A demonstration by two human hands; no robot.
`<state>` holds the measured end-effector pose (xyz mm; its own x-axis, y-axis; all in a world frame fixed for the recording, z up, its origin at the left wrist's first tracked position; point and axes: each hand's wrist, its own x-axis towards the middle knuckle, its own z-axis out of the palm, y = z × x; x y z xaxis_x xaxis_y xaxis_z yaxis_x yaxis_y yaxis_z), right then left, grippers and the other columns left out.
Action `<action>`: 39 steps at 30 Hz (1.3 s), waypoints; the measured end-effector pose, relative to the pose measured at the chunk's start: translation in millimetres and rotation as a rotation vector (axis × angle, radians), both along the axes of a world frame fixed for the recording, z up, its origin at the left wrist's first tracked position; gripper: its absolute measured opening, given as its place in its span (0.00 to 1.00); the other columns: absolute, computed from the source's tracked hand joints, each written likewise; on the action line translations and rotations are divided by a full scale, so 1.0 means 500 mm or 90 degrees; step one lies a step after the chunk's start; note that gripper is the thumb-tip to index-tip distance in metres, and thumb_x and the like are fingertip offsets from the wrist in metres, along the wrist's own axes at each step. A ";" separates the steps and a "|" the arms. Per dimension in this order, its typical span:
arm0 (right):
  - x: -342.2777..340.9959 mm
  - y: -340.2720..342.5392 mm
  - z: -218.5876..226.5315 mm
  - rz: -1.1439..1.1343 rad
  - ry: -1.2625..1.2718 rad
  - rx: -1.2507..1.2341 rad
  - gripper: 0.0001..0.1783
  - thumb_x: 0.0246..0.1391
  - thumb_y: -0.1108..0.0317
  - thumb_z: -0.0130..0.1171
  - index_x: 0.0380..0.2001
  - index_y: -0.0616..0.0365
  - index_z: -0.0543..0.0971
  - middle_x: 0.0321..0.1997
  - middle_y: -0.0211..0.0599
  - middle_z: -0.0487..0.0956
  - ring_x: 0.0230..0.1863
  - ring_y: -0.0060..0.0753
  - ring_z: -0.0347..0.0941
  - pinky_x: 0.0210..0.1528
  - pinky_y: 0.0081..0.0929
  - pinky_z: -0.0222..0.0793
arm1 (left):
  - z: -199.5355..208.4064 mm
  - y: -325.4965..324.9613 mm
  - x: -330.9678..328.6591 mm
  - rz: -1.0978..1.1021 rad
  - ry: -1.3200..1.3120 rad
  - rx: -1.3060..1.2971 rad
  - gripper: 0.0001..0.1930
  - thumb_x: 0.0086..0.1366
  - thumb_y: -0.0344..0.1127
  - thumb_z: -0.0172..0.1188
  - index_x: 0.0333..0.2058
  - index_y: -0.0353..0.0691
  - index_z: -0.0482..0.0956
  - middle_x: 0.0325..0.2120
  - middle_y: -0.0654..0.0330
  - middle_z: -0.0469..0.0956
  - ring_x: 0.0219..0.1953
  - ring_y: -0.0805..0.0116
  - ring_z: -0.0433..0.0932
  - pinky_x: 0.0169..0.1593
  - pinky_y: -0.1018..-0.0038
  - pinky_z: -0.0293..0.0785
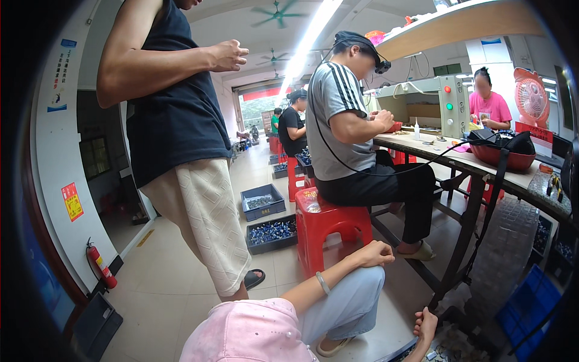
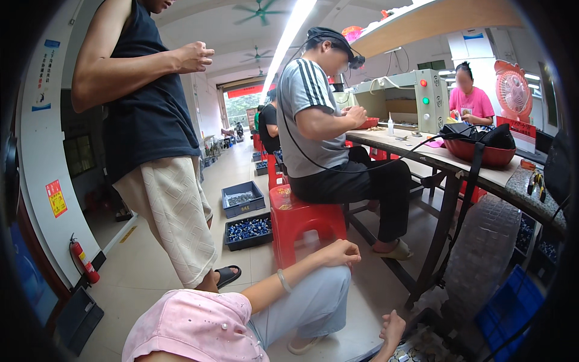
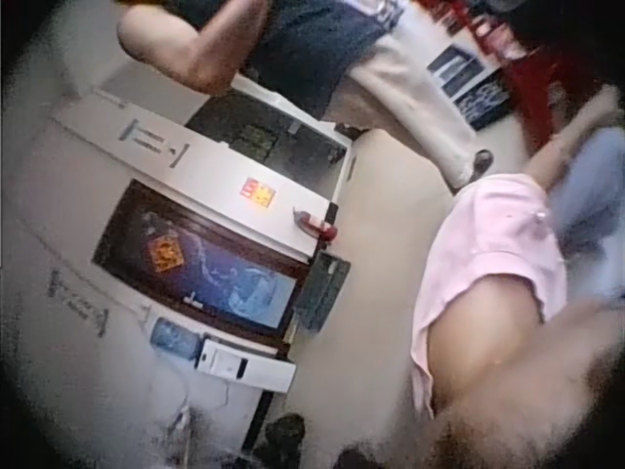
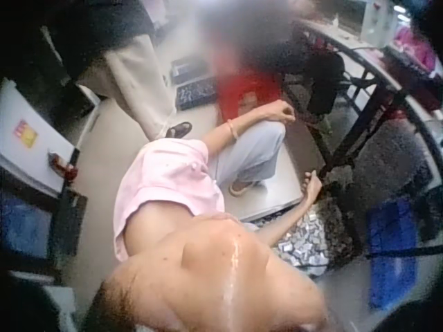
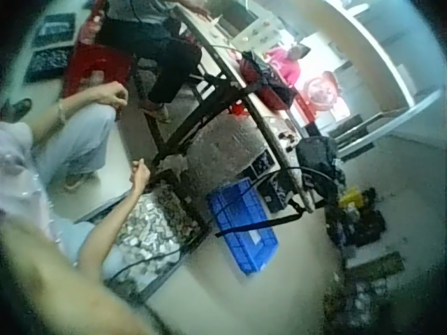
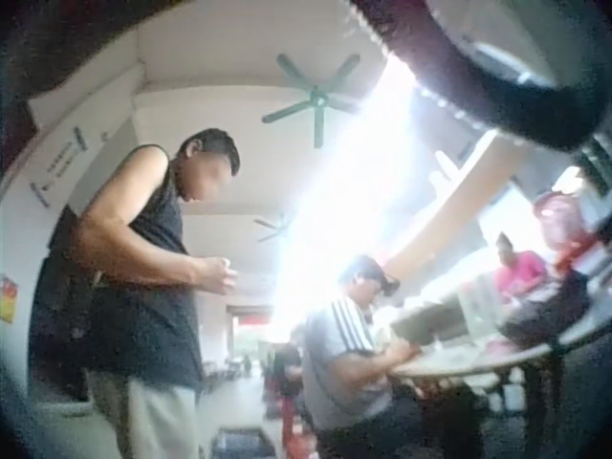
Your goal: The person assembles small plastic components and metal parts by hand, applying bits of tape to them.
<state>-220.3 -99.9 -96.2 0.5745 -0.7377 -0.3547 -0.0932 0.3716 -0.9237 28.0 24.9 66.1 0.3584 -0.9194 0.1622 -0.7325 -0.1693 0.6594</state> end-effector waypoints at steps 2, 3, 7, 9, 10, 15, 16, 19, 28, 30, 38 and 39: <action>0.001 0.001 0.000 0.005 0.008 0.001 0.23 0.60 0.51 0.44 0.18 0.54 0.70 0.08 0.19 0.56 0.06 0.16 0.47 0.08 0.17 0.41 | -0.002 0.002 0.003 0.004 -0.005 0.000 0.14 0.59 0.40 0.56 0.31 0.31 0.78 0.22 0.54 0.79 0.25 0.69 0.80 0.34 0.73 0.75; 0.001 0.000 -0.001 0.008 0.003 0.003 0.23 0.60 0.51 0.44 0.18 0.54 0.70 0.08 0.19 0.56 0.06 0.16 0.47 0.08 0.17 0.41 | -0.001 0.002 0.005 0.007 -0.011 -0.001 0.14 0.59 0.39 0.56 0.31 0.31 0.78 0.22 0.54 0.79 0.26 0.69 0.80 0.34 0.73 0.75; 0.000 -0.005 -0.010 0.005 -0.027 0.016 0.21 0.59 0.53 0.45 0.20 0.58 0.70 0.09 0.20 0.54 0.06 0.16 0.47 0.07 0.18 0.39 | 0.000 0.005 0.011 0.009 0.001 0.008 0.14 0.59 0.39 0.56 0.31 0.30 0.78 0.23 0.54 0.79 0.26 0.70 0.79 0.35 0.73 0.75; 0.001 -0.008 -0.015 0.000 -0.027 0.016 0.21 0.59 0.53 0.45 0.20 0.58 0.70 0.09 0.20 0.54 0.06 0.16 0.47 0.07 0.18 0.39 | 0.000 0.005 0.012 0.016 0.005 0.006 0.14 0.60 0.39 0.56 0.32 0.30 0.78 0.24 0.54 0.79 0.26 0.69 0.79 0.35 0.73 0.75; 0.002 -0.009 -0.015 -0.005 -0.026 0.017 0.21 0.59 0.53 0.45 0.20 0.58 0.70 0.08 0.20 0.54 0.06 0.15 0.47 0.07 0.18 0.39 | -0.001 0.004 0.013 0.016 0.004 0.006 0.14 0.60 0.39 0.56 0.32 0.30 0.78 0.24 0.54 0.79 0.26 0.69 0.79 0.35 0.73 0.75; 0.005 -0.003 -0.008 -0.001 -0.025 0.016 0.21 0.59 0.53 0.45 0.20 0.58 0.70 0.08 0.20 0.54 0.05 0.15 0.47 0.07 0.18 0.39 | -0.003 0.007 0.020 0.008 -0.001 0.005 0.15 0.60 0.40 0.56 0.32 0.30 0.78 0.25 0.54 0.79 0.27 0.69 0.80 0.36 0.73 0.75; 0.005 -0.003 -0.007 0.001 -0.022 0.016 0.21 0.59 0.53 0.45 0.20 0.58 0.70 0.08 0.20 0.54 0.05 0.15 0.47 0.07 0.18 0.39 | -0.002 0.008 0.020 0.008 -0.001 0.005 0.15 0.60 0.40 0.56 0.32 0.30 0.78 0.25 0.54 0.79 0.27 0.69 0.80 0.36 0.73 0.75; 0.005 -0.004 -0.006 -0.005 -0.015 0.019 0.21 0.59 0.53 0.45 0.21 0.58 0.70 0.09 0.20 0.54 0.05 0.15 0.47 0.07 0.18 0.39 | 0.001 0.010 0.019 0.013 0.002 0.009 0.15 0.60 0.40 0.56 0.32 0.30 0.78 0.25 0.54 0.79 0.27 0.69 0.79 0.36 0.73 0.75; 0.018 -0.003 -0.010 -0.007 -0.010 0.004 0.21 0.59 0.54 0.45 0.20 0.59 0.71 0.09 0.21 0.55 0.05 0.16 0.48 0.07 0.18 0.39 | -0.002 0.010 0.032 0.001 0.006 0.001 0.15 0.60 0.40 0.56 0.32 0.30 0.78 0.26 0.55 0.79 0.28 0.70 0.79 0.36 0.73 0.74; 0.018 0.000 -0.004 -0.006 -0.009 0.005 0.21 0.59 0.54 0.45 0.20 0.58 0.71 0.09 0.21 0.55 0.05 0.16 0.48 0.07 0.18 0.39 | -0.005 0.011 0.035 0.004 0.007 0.003 0.15 0.60 0.40 0.56 0.32 0.30 0.78 0.26 0.55 0.79 0.28 0.70 0.79 0.36 0.73 0.74; 0.007 -0.009 -0.002 -0.016 -0.013 -0.005 0.21 0.59 0.54 0.45 0.20 0.58 0.71 0.09 0.20 0.55 0.06 0.15 0.48 0.07 0.18 0.40 | -0.006 0.000 0.029 0.013 0.021 0.006 0.15 0.59 0.40 0.56 0.32 0.31 0.78 0.26 0.55 0.80 0.27 0.70 0.79 0.37 0.73 0.74; 0.008 -0.006 0.000 -0.011 -0.012 -0.002 0.21 0.59 0.54 0.45 0.20 0.58 0.71 0.09 0.21 0.55 0.06 0.16 0.48 0.07 0.18 0.40 | -0.006 0.000 0.030 0.018 0.019 0.011 0.15 0.59 0.40 0.56 0.32 0.31 0.78 0.26 0.55 0.80 0.28 0.70 0.79 0.37 0.73 0.74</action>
<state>-216.4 -102.7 -96.4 0.5685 -0.7484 -0.3416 -0.0692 0.3703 -0.9263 42.9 24.9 63.1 0.3892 -0.9112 0.1349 -0.7076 -0.2020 0.6771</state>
